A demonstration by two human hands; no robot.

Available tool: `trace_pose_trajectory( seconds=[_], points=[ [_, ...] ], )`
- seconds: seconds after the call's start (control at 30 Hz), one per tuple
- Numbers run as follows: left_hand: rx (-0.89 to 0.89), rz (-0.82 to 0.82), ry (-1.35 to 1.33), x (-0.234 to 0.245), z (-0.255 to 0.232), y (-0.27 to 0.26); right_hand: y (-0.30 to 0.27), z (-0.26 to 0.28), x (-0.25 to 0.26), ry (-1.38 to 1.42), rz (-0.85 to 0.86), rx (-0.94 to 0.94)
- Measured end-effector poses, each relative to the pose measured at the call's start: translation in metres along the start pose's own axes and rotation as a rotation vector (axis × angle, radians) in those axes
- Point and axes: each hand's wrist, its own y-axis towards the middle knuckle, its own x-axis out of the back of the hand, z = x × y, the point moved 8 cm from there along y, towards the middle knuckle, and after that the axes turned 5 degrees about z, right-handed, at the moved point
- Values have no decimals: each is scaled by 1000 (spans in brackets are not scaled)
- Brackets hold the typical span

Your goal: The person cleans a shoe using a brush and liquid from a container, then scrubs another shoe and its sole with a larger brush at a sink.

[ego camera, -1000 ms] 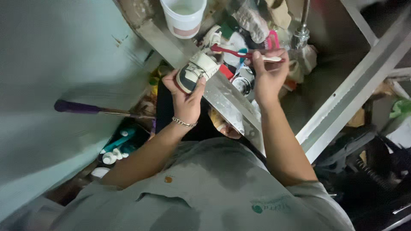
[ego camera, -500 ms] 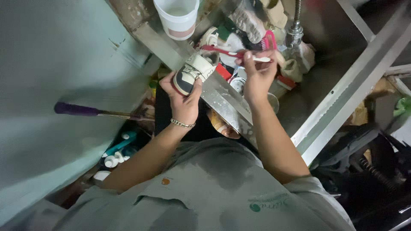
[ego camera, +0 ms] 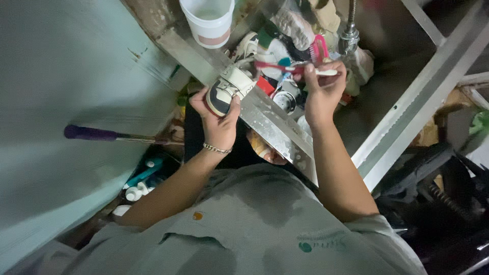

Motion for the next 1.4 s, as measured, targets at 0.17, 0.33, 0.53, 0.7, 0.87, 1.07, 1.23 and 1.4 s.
trace_pose_trajectory(
  seconds=[0.17, 0.33, 0.53, 0.7, 0.87, 1.07, 1.23, 1.4],
  points=[
    [12, -9, -38, -1, -2, -1, -1, 2, -8, -31, 75, 50],
    [-51, -8, 28, -3, -5, -3, 8, 15, -5, -111, 117, 104],
    [-69, 17, 57, 0, -11, -6, -1, 25, -17, -113, 180, 98],
    [-127, 39, 35, -6, -14, -5, 0, 50, -22, -216, 101, 201],
    [-166, 80, 73, -4, -19, -12, -6, 102, -64, -441, 346, 241],
    [-171, 106, 21, -4, -39, -11, -8, 75, -85, -590, 595, 367],
    [-183, 101, 34, -6, -28, -15, -4, 81, -85, -629, 569, 287],
    [-203, 90, 62, -8, -24, -15, -3, 81, -91, -584, 601, 303]
  ],
)
